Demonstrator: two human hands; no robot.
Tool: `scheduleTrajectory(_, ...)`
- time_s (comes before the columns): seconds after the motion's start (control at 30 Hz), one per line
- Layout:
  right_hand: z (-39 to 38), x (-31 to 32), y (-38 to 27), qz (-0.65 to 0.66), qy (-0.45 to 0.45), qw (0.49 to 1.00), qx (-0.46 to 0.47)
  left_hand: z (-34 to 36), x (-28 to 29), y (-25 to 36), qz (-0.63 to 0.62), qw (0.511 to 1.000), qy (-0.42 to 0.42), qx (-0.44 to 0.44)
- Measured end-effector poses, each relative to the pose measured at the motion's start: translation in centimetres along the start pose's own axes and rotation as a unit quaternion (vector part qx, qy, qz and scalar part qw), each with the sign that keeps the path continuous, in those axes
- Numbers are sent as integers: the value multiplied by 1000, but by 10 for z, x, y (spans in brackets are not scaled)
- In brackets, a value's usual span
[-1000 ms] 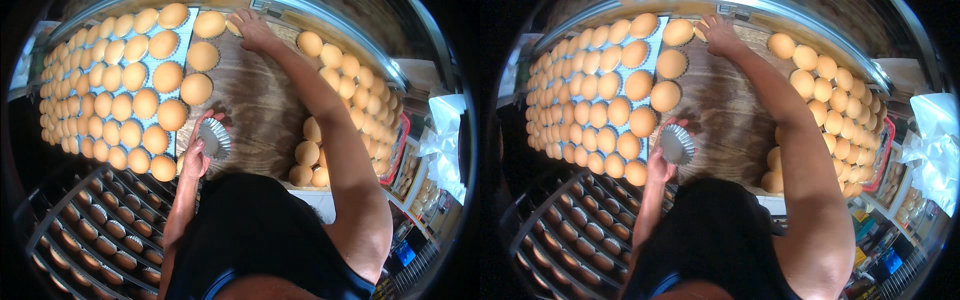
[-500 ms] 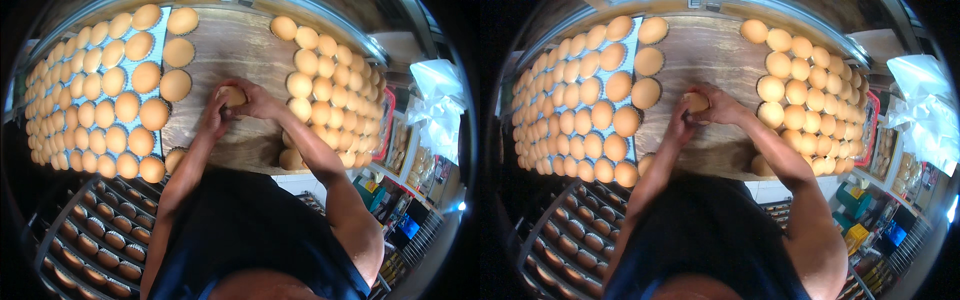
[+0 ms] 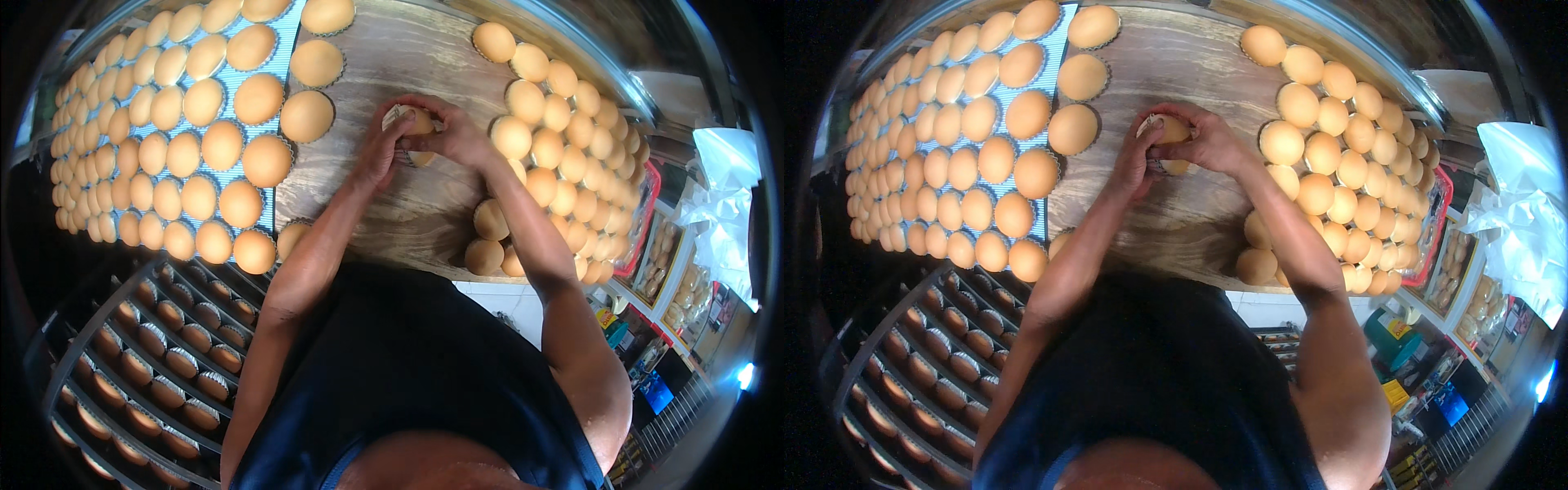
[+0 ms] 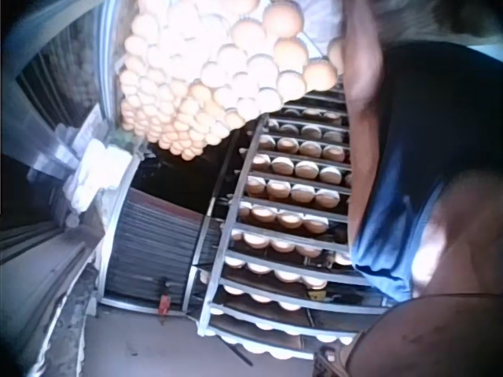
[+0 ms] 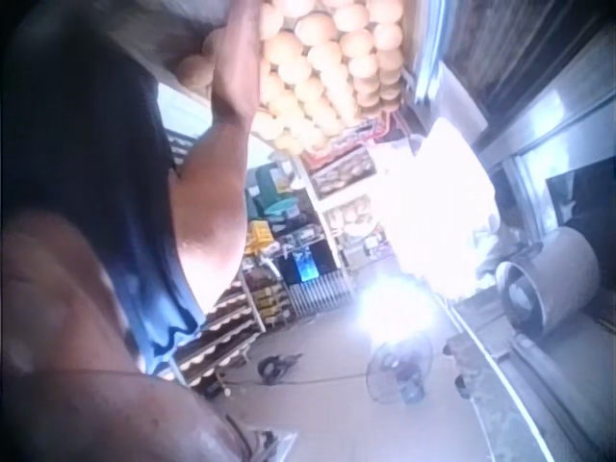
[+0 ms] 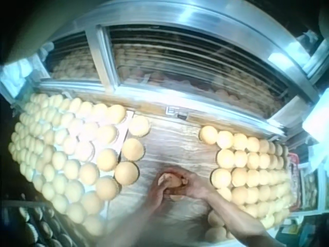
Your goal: The person places baked buns into fluted paper liners one at a time by hand on a wooden table, then arranges the lined buns onto a blue sheet on a cooling rack.
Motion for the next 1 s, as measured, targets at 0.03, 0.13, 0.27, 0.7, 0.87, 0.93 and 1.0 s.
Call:
scheduleTrajectory(0.03, -1, -3, 2, -1, -1, 1000, -1, 0, -1, 2, -2, 1000, 0, 0)
scheduleTrajectory(0.13, -4, 7, 3, -39, 58, 997, 19, 5, 11, 0, 9, 998, 64, 3)
scheduleTrajectory(0.27, -10, 12, 20, 18, 83, 996, 1, 24, 21, -14, 17, 998, 48, -32)
scheduleTrajectory(0.7, 35, 97, 4, -615, 115, 780, 0, -77, 5, 38, -228, 948, -218, 30)
scheduleTrajectory(0.87, 89, -102, -26, -337, -77, 870, 352, -136, 18, 54, -183, 958, -220, -12)
scheduleTrajectory(0.93, 98, -143, -30, -319, -98, 852, 403, -159, 28, 48, -166, 968, -187, -16)
scheduleTrajectory(1.0, 104, -174, -20, -484, -150, 786, 353, -171, 48, 37, -132, 985, -105, -41)
Point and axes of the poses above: each hand's wrist, its own z-axis towards the middle knuckle, its own x-axis out of the back of the hand, y = z × x, the point moved 10 cm from there along z, towards the middle knuckle, and after that the axes turned 14 degrees about x, right-handed, at the moved point
